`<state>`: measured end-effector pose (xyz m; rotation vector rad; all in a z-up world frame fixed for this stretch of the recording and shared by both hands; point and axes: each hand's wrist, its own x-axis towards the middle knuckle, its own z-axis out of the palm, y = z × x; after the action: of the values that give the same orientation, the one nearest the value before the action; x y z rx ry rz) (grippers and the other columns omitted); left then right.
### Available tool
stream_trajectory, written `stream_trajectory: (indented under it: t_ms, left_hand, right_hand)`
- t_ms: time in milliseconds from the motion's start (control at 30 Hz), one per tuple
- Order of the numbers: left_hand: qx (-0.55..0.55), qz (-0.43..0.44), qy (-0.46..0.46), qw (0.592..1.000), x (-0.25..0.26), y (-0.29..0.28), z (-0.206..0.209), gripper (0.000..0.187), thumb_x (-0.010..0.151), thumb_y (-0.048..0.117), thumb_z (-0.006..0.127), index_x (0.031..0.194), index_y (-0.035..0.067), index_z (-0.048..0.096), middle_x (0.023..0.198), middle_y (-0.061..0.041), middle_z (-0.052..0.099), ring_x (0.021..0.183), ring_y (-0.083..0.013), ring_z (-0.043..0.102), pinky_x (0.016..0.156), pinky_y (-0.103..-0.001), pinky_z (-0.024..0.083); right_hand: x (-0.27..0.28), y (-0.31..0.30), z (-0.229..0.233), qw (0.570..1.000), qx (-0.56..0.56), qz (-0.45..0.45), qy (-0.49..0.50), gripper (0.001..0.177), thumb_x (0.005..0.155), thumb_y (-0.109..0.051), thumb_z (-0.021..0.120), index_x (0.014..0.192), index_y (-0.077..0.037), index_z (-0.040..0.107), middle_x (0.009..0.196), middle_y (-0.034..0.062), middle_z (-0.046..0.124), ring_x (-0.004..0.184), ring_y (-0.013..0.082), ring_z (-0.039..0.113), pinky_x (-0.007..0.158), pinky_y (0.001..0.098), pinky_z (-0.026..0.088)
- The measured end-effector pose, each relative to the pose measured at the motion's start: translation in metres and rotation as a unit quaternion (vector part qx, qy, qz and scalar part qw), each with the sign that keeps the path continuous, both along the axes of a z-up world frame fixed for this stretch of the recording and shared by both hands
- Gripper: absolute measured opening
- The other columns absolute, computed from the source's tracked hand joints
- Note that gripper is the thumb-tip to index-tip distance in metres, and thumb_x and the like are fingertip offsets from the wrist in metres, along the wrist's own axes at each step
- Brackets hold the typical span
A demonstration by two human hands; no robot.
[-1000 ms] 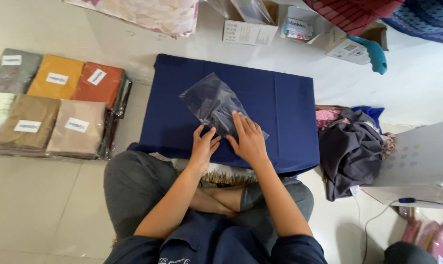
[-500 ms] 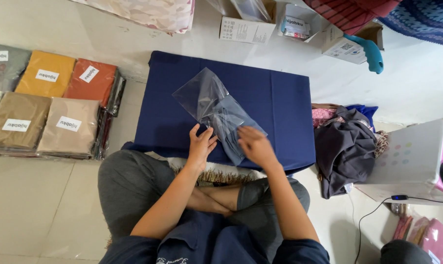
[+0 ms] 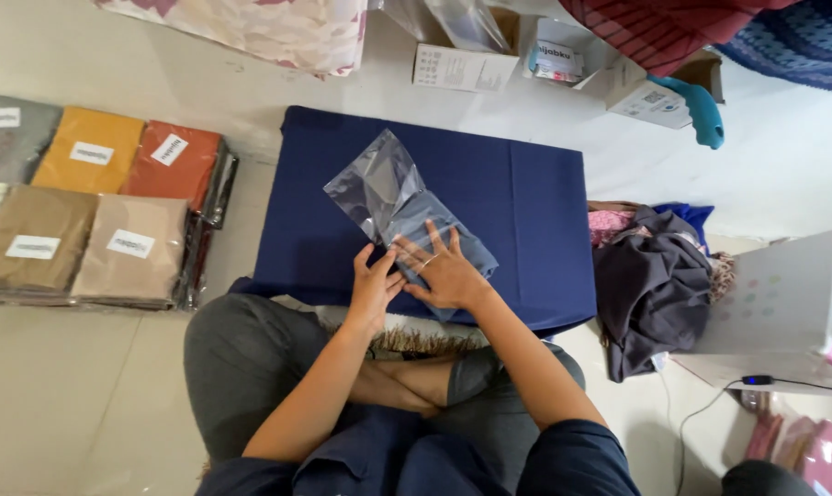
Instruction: The person cleans fabric with a lint roller, folds it, and then places it into a plastic bag.
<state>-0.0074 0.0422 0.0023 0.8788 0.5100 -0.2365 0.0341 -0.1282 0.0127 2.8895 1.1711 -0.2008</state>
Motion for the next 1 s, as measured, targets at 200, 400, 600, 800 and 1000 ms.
stream_trajectory:
  t_ms: [200,400,600,800,1000]
  left_hand:
    - [0.015,-0.014,-0.018,1.000,-0.002,0.001,0.011,0.087,0.100,0.028,0.067,0.163,0.013,0.008,0.157,-0.033,0.027,0.129,-0.0614,0.049,0.108,-0.067,0.037]
    - [0.080,-0.020,-0.059,0.995,0.000,-0.006,-0.001,0.087,0.100,0.029,0.067,0.163,0.012,0.009,0.154,-0.031,0.038,0.123,-0.0553,0.058,0.107,-0.066,0.040]
    - [0.100,-0.014,-0.081,0.992,0.010,-0.015,-0.052,0.085,0.102,0.030,0.067,0.163,0.012,0.010,0.155,-0.029,0.040,0.125,-0.0523,0.058,0.107,-0.069,0.038]
    - [0.131,-0.045,-0.084,0.987,0.000,-0.005,-0.032,0.086,0.104,0.032,0.065,0.163,0.011,0.006,0.155,-0.029,0.042,0.124,-0.0548,0.058,0.104,-0.067,0.042]
    - [0.465,-0.099,-0.246,0.845,0.011,0.023,0.005,0.073,0.096,0.038,0.073,0.152,0.011,0.034,0.145,-0.021,0.048,0.126,-0.0410,0.058,0.100,-0.048,0.054]
  right_hand:
    - [0.014,0.002,-0.005,0.999,-0.044,-0.023,-0.020,0.072,0.090,-0.046,0.036,0.160,-0.032,0.035,0.168,-0.0049,0.032,0.150,0.0564,0.017,0.111,0.0792,0.018]
    - [0.017,0.015,0.002,0.997,-0.053,-0.064,-0.002,0.080,0.083,-0.048,0.050,0.160,-0.039,0.030,0.171,-0.0040,0.023,0.149,0.0591,0.017,0.106,0.0825,0.022]
    - [0.014,0.023,0.006,0.993,-0.051,-0.104,0.036,0.076,0.085,-0.048,0.050,0.159,-0.043,0.033,0.172,-0.0137,0.016,0.151,0.0582,0.010,0.109,0.0834,0.017]
    - [0.000,0.000,0.013,0.996,-0.002,-0.083,0.045,0.081,0.084,-0.046,0.059,0.161,-0.036,0.034,0.172,-0.0111,0.016,0.153,0.0534,0.009,0.114,0.0812,0.013]
    - [-0.054,-0.050,0.007,0.995,0.080,-0.045,-0.037,0.089,0.080,-0.058,0.067,0.159,-0.027,0.039,0.166,0.0047,0.036,0.152,0.0449,0.025,0.119,0.0728,0.011]
